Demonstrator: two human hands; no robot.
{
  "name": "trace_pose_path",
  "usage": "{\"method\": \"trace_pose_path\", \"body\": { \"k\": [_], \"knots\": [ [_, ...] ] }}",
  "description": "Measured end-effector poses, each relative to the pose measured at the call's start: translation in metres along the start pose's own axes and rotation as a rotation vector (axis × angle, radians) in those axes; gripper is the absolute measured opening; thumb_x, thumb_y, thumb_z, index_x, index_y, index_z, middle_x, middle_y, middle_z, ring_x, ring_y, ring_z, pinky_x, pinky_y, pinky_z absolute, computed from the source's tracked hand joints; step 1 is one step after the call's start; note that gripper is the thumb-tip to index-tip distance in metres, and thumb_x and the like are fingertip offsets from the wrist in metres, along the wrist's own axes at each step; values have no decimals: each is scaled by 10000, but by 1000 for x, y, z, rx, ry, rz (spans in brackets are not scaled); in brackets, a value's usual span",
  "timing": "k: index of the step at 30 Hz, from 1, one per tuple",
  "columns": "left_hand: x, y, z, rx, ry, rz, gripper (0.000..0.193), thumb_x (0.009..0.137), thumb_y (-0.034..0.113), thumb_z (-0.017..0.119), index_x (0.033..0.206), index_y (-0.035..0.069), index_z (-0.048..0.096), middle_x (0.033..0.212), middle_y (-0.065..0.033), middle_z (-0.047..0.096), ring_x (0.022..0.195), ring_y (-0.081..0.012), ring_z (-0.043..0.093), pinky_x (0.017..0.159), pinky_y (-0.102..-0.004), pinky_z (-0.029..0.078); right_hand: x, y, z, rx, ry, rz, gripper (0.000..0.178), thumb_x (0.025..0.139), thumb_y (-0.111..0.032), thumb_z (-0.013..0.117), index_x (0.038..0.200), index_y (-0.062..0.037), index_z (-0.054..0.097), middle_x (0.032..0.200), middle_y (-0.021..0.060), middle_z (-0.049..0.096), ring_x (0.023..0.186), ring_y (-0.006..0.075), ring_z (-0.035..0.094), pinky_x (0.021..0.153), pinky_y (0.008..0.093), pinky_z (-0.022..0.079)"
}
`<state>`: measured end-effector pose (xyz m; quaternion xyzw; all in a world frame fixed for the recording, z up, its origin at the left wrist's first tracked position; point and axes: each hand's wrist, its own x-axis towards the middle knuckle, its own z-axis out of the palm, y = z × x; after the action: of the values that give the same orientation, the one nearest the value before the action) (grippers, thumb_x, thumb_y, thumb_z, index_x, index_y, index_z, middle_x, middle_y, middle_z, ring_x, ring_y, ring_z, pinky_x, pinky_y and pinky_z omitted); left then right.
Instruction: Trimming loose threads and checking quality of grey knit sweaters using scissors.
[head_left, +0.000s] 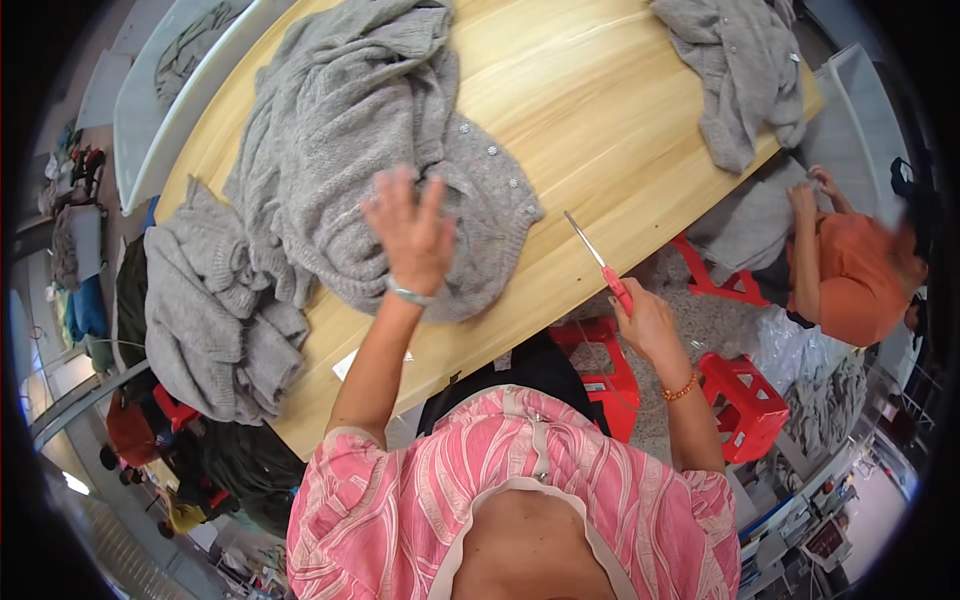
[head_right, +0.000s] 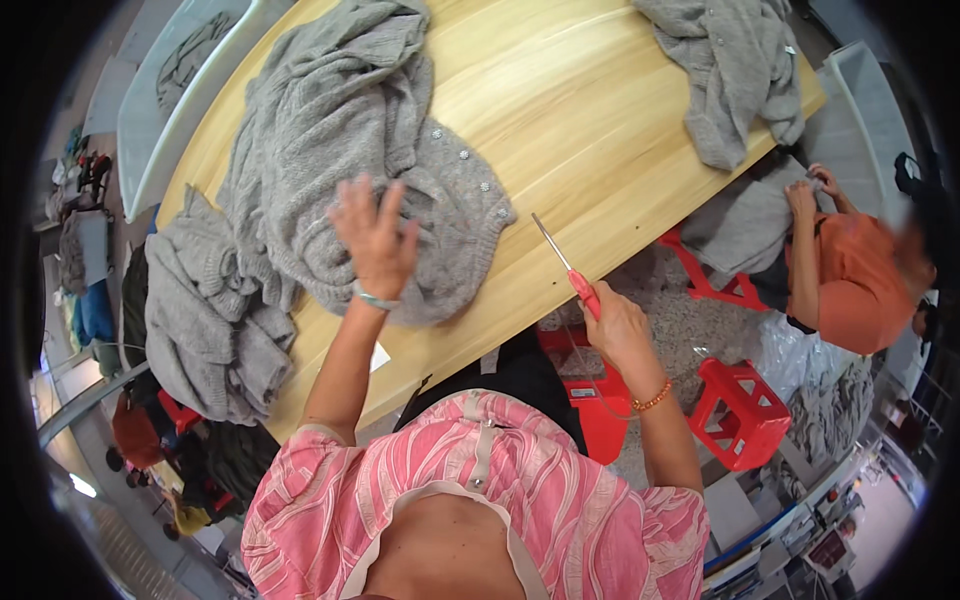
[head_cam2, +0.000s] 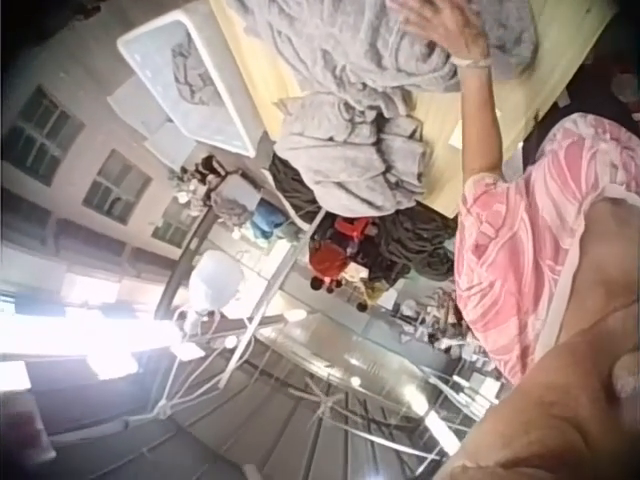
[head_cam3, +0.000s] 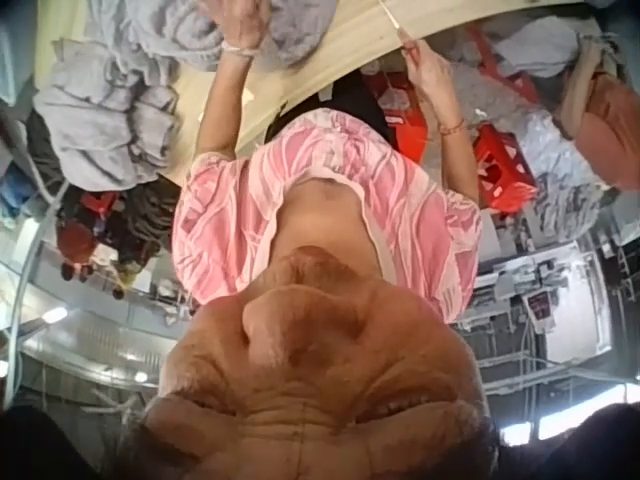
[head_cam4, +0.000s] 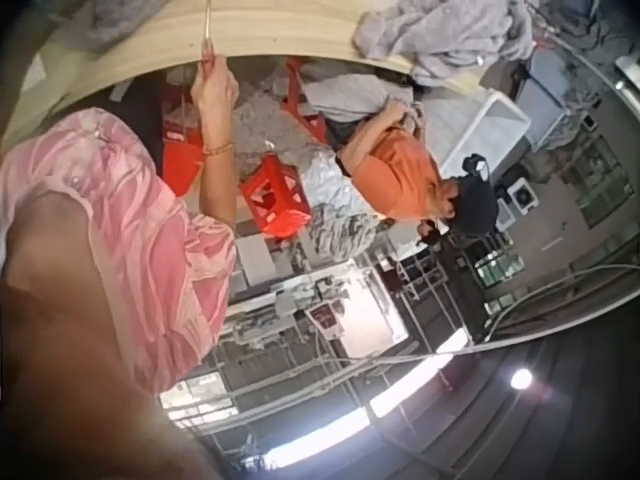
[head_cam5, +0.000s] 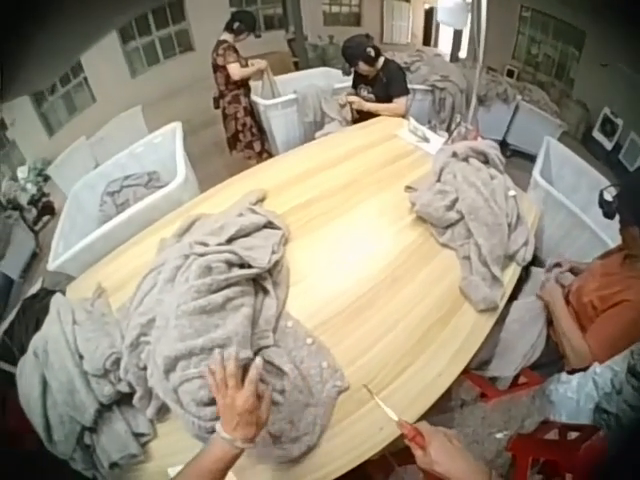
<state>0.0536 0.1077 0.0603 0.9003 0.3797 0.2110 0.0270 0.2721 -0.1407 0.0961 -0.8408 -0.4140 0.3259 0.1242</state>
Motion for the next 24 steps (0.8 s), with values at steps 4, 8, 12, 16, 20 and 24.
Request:
{"method": "trace_pose_path", "body": {
  "k": [4, 8, 12, 16, 20, 24],
  "knots": [
    [0, -64, -33, 215, 13, -208, 910, 674, 328, 782, 1448, 180, 325, 1525, -213, 157, 1410, -418, 106, 1081, -647, 62, 15, -1, -8, 25, -49, -81, 261, 864, -197, 588, 1070, -43, 545, 840, 264, 615, 826, 454, 589, 713, 505, 471],
    [-24, -154, -41, -60, 306, -756, 1092, 654, 460, 815, 1452, 8, 222, 1472, -265, 232, 1379, -398, 192, 1115, -518, 160, 19, -10, -9, 34, -26, -96, 254, 866, -192, 584, 1058, -31, 545, 833, 266, 614, 822, 456, 588, 708, 506, 470],
    [-81, -211, -36, -477, 81, -1185, 835, 712, 338, 802, 1331, -48, 397, 1263, -204, 507, 1176, -277, 493, 965, -390, 406, 22, -17, -8, 4, -41, -135, 253, 869, -196, 581, 1057, -30, 546, 826, 265, 614, 819, 456, 587, 704, 505, 469],
    [-57, -205, -76, -937, 110, -1204, 425, 826, 181, 707, 1168, -18, 551, 1038, -96, 652, 936, -182, 637, 794, -304, 514, 24, -34, -12, -3, -51, -155, 248, 870, -202, 583, 1050, -34, 551, 823, 263, 615, 820, 454, 589, 702, 506, 470],
    [48, -132, -176, -1527, 225, -891, 238, 913, 105, 576, 1137, 26, 570, 1084, -103, 641, 975, -201, 634, 829, -330, 523, 27, -41, -6, 4, -104, -234, 227, 871, -206, 582, 1024, -39, 558, 811, 250, 618, 803, 439, 597, 692, 506, 468],
    [141, -73, -258, -1482, 296, -537, 246, 921, 140, 570, 1125, 5, 584, 1089, -129, 641, 985, -213, 634, 840, -342, 521, 27, -60, -1, -24, -127, -377, 175, 866, -190, 559, 956, -39, 558, 747, 221, 626, 743, 401, 624, 652, 486, 485]
  ]
}}
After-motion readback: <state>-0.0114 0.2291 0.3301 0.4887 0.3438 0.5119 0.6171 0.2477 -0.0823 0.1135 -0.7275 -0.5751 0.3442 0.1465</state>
